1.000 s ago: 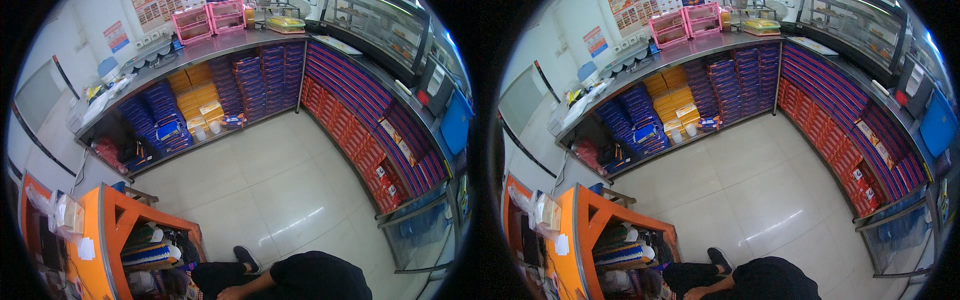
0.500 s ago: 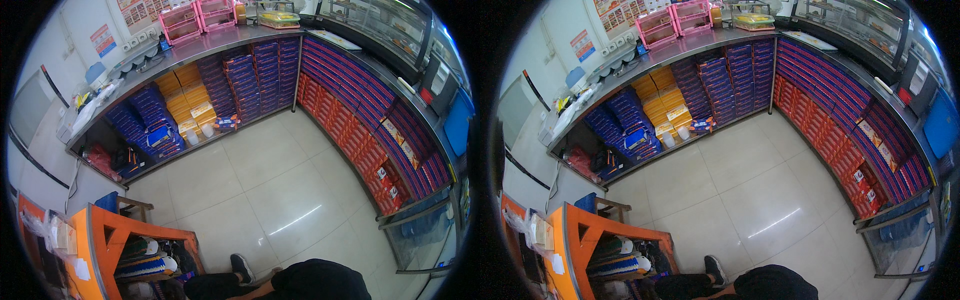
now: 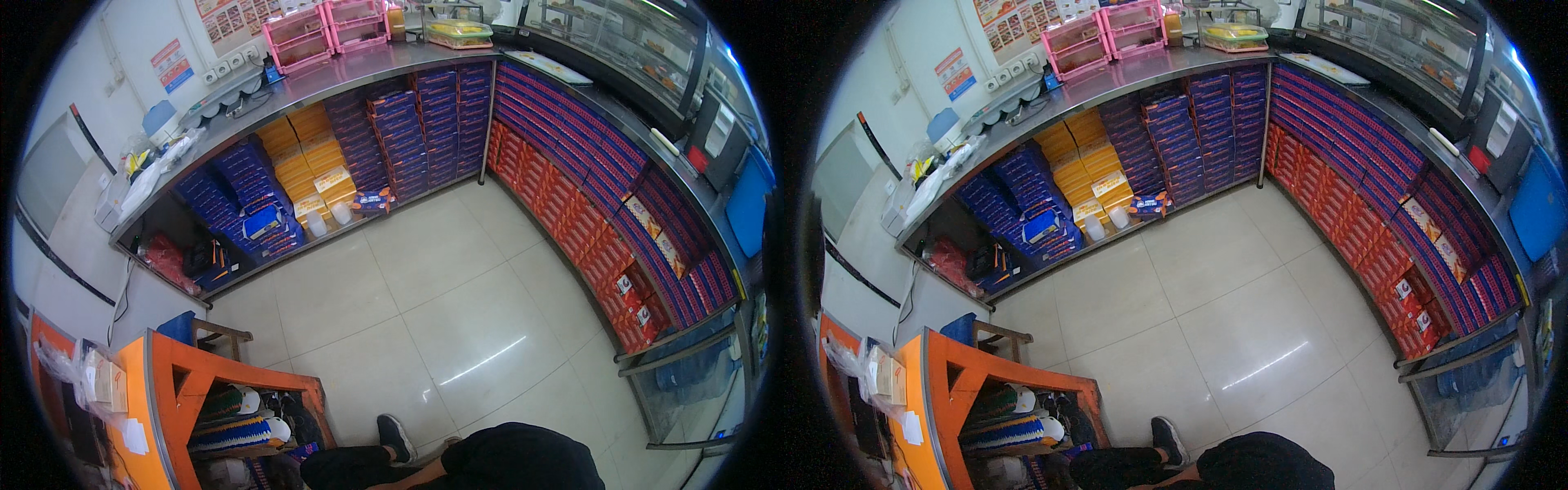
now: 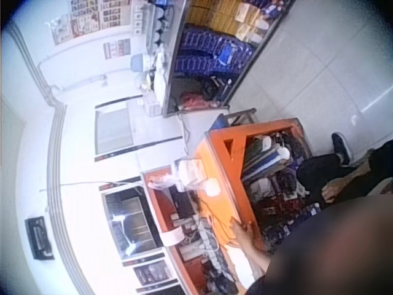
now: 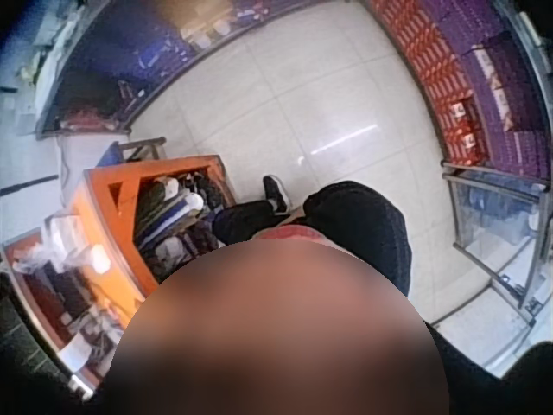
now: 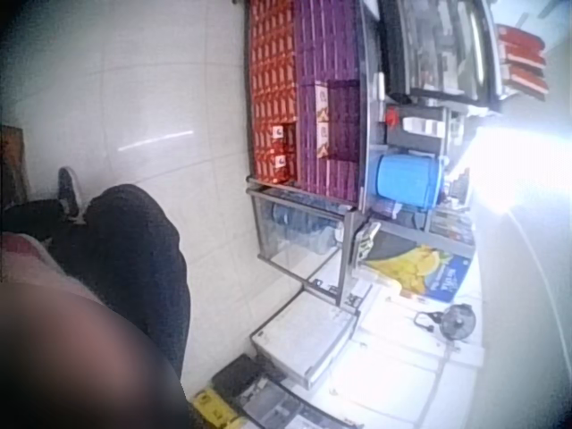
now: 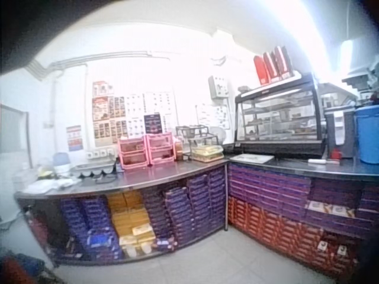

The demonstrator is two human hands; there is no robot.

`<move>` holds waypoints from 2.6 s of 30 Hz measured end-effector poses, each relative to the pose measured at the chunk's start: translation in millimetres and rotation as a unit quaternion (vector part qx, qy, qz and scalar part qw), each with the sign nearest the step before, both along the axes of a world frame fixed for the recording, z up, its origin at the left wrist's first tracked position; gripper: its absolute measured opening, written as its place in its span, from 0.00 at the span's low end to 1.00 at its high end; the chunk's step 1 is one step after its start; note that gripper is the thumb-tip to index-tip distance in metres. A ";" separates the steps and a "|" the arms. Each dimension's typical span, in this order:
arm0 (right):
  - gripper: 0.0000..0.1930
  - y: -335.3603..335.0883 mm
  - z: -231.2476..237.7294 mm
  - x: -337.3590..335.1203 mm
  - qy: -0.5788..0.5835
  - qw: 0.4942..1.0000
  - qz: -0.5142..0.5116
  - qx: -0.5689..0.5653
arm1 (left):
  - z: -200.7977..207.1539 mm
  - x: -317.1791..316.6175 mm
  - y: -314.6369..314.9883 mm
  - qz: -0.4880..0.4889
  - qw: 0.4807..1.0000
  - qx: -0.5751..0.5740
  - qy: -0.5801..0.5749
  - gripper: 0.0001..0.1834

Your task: The person sits on the floor behind a counter and folds flat white cardboard pieces into small takeaway boxes. They insert colorful printed inserts into the boxes and stack the finished units on the counter.

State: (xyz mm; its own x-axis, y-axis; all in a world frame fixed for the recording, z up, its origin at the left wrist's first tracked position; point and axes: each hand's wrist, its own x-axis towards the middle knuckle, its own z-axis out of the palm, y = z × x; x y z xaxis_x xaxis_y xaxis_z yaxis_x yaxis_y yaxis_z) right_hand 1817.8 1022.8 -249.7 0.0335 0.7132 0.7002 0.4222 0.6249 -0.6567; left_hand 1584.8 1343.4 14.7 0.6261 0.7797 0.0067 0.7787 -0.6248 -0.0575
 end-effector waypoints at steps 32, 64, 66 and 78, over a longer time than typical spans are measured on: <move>0.23 17.1 7.8 -73.4 -0.381 0.900 0.078 -0.196 | -153.1 -122.7 -299.5 0.200 0.976 -0.044 -0.069 0.23; 0.27 174.7 307.7 -209.0 -0.394 0.918 0.038 -0.011 | 42.7 -267.9 -221.1 0.358 0.864 0.235 -0.264 0.36; 0.23 171.5 309.4 -208.6 -0.392 0.917 0.071 0.022 | 51.1 -253.2 -222.0 0.247 0.883 0.352 -0.186 0.36; 0.14 177.8 313.5 -211.7 -0.328 0.930 0.162 0.033 | 62.5 -183.0 -173.4 0.026 0.955 0.104 -0.277 0.17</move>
State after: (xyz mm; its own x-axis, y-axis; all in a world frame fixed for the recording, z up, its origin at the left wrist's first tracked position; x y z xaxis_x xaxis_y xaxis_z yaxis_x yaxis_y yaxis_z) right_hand 1606.1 1200.6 63.8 -0.6257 0.5660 0.5368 0.5003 0.8191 -0.2805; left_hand 1401.9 1170.1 77.2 0.4420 0.7560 0.4828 0.7556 -0.6038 0.2538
